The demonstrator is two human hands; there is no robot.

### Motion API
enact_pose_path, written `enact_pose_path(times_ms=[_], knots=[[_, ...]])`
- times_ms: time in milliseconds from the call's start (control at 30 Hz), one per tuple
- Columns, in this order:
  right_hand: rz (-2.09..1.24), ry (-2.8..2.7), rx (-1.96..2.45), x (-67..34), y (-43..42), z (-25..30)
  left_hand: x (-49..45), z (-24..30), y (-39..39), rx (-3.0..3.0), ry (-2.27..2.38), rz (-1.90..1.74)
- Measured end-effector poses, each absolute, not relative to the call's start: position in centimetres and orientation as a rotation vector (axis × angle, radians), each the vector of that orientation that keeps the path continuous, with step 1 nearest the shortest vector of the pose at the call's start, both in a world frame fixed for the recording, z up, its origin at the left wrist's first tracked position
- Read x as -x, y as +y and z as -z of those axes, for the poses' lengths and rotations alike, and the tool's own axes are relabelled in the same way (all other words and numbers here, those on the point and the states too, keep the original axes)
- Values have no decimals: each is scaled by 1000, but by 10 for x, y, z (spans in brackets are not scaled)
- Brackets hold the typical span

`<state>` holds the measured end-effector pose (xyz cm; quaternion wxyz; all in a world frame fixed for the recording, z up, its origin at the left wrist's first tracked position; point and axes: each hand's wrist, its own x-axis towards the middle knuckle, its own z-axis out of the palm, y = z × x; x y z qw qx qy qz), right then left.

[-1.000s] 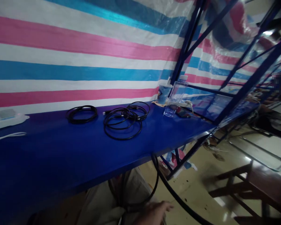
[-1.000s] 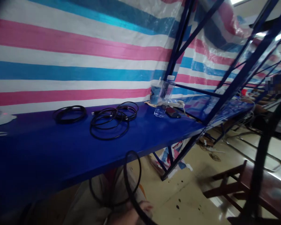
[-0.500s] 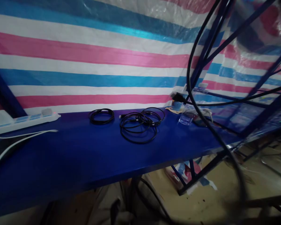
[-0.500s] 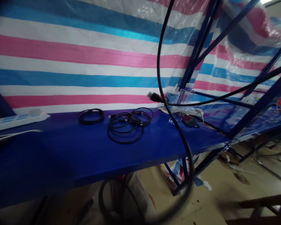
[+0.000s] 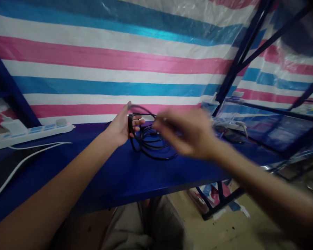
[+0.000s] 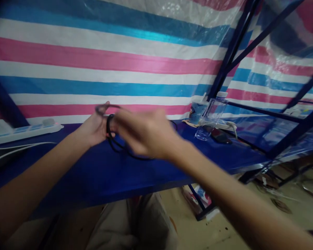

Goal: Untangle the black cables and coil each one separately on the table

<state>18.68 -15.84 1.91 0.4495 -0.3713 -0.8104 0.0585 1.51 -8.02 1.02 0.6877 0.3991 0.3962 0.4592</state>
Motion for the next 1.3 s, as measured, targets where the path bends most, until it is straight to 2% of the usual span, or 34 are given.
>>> enact_pose_path(times_ms=[133,200,300,467,567,667,733,867,933,1000,1067,1200,1300], knots=[[568,-2585,771,-183,-142,55,-6,-6,-69,-893,865,-967],[635,-2607,830,-180,-141,84,-3,-10,-78,-990,782,-925],[455,-2288,981,-175,-156,102,0,-24,-98,-1164,712,-973],[-227,-1275,1338,-185,-156,95,8,-48,-128,-1371,602,-1029],[-655,-1029,1381,-197,-126,77,16,-59,-139,-1466,576,-1081],[-980,-1028,1277,-204,-98,54,27,-66,-144,-1542,564,-1124],[-956,-1082,1210,-208,-86,38,34,-62,-142,-1548,572,-1078],[-240,-1095,979,-215,-74,-6,37,-30,-121,-1319,675,-984],[-107,-1160,854,-219,-72,-29,35,-8,-102,-1103,753,-997],[-158,-1265,768,-221,-71,-47,35,8,-81,-947,743,-1013],[-342,-1421,698,-219,-66,-54,35,16,-61,-894,680,-1034],[-786,-1786,596,-199,-41,-39,27,13,-40,-1041,631,-935],[-819,-2052,619,-179,-22,-20,12,12,-39,-1222,670,-823]])
